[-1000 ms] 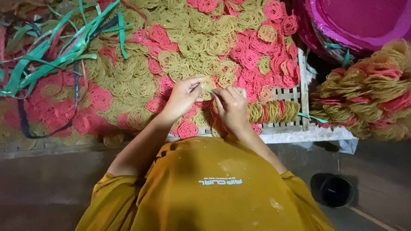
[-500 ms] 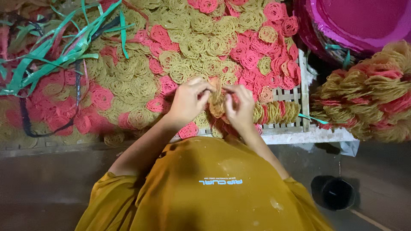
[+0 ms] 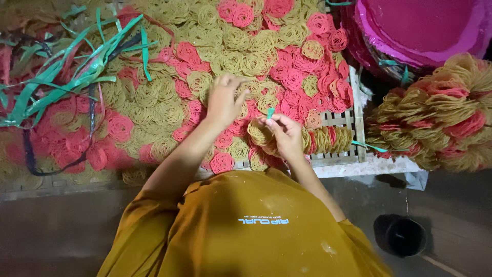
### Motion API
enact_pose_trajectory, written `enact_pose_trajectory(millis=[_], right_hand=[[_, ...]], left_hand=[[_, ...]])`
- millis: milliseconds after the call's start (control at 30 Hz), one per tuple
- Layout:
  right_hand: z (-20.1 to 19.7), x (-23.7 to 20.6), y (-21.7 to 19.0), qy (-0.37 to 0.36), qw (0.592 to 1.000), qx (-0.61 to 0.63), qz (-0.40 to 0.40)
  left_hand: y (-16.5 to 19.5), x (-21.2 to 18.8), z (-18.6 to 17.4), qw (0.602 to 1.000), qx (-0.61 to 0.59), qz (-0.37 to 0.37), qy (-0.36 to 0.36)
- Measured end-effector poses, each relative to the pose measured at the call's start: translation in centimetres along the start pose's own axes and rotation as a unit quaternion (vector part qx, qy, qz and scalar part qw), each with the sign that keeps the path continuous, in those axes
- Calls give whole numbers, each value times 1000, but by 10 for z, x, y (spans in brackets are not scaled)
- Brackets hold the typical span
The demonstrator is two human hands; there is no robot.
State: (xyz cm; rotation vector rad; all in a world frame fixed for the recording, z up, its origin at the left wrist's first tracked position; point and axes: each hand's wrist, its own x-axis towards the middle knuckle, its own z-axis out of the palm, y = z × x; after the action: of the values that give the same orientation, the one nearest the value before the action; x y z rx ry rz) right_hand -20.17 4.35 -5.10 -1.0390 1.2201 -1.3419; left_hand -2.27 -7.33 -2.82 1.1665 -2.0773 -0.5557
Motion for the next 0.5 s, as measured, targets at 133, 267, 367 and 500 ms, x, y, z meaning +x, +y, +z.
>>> enact_pose_trajectory(millis=[133,267,367,500], right_hand=[[-4,2,7,30,999,18,-15],[-1,3,5,29,999,9,-36],[3,6,0,62,996,-60,-37],[12,13,-5,106,958,-257,-76]], left_hand=[[-5,14,11,985,143,-58,-82],[0,20,20,984,165,-17,-56],[0,18,18,996,4,-71,-58],[-5,-1,6,928,-299,-207,-80]])
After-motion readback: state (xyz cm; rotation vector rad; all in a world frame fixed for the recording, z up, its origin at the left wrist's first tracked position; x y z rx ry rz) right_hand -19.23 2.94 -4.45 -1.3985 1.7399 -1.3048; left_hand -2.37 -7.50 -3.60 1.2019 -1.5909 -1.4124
